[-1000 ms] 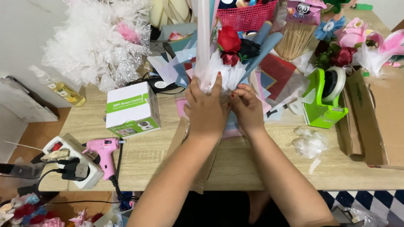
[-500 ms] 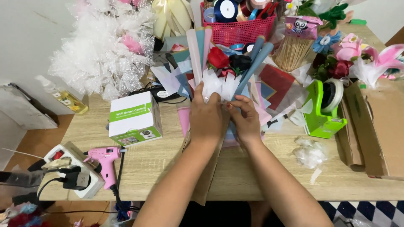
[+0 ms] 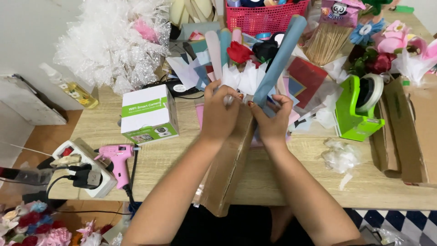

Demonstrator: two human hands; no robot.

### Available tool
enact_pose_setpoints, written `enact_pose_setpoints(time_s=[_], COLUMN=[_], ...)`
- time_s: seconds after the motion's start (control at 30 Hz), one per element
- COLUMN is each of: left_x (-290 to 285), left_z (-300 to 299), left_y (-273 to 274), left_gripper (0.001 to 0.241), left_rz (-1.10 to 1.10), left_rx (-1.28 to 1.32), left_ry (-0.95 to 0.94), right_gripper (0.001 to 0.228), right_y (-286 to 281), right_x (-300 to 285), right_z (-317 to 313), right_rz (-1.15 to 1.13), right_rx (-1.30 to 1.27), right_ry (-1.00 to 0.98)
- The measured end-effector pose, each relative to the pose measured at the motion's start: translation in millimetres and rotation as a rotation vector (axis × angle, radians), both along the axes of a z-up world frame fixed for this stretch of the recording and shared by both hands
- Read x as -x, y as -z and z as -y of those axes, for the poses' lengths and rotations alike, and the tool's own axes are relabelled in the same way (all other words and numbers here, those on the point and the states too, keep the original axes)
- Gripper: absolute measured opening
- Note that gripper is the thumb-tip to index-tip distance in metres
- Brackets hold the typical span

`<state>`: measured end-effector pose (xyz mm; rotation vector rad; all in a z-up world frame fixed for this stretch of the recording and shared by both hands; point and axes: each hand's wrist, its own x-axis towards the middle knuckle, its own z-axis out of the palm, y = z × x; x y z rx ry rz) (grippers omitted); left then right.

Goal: The person wraps a bouquet of artificial red and black roses with layers of pastel-colored tissue paper. They secure the wrapping around the stems using a stapler and clear tape, adjusting the paper folds throughout the process.

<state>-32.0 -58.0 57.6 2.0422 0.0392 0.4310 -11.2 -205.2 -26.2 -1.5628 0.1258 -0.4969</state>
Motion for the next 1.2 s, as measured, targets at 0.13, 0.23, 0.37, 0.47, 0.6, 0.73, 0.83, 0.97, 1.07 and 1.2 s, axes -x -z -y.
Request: enact_pose_setpoints(time_s=[0.13,0.23,0.37,0.47,0.6,0.73,0.83,0.97,1.07,1.2], left_x=[3.1,6.1,5.2,1.7,-3.9,-1.2,-1.4,4.4,10.0,16.4], left_z=[-8.2,-8.7,-8.8,-7.9,-6.5,0.7,-0.2,-6.8,-13.5,-11.6], left_y=[-3.0,0.0,-3.7,-10.5,-5.3,10.7,22.6,27.6,21.2,15.4], left_gripper=[0.003,0.006,0.010,0.011,0.012,0.014,0.013,0.016,0.012,0.005], left_rz=[-0.088,-0.017,-0.013,-0.022,0.057,0.095,0.132,0.194,0.268,0.358], left_rx=[-0.001,-0.029,-0.035,-0.024,0.022,0.074,0.088,0.057,0.181,0.273], left_ry=[-0.012,0.021,0.014,0.027,0.054,0.040,0.029,0.002,0.000,-0.016], right_gripper=[0.076,0.071,0.065,0.065,0.061,0.061,0.058,0.061,0.052,0.046], right_y=[-9.5,-11.1,1.8,-5.6,-19.2,-14.7,-8.2,-18.5,-16.7,-12.2], right_x=[4.3,2.5,-13.7,-15.4,-20.7,-22.4,-23.8,-20.1,-20.3,-23.8], right_z=[-18.8,-22.0,-7.8,-0.9,6.5,9.3,11.2,3.4,10.5,8.7], right_rz=[-0.260,-0.289,-0.243,-0.213,-0.183,-0.172,-0.097,-0.139,-0.144,-0.131], right_rx=[-0.364,-0.416,-0.351,-0.381,-0.317,-0.281,-0.197,-0.341,-0.389,-0.452], right_ry=[-0.174,-0.208,-0.207,-0.210,-0.236,-0.242,-0.283,-0.301,-0.303,-0.301])
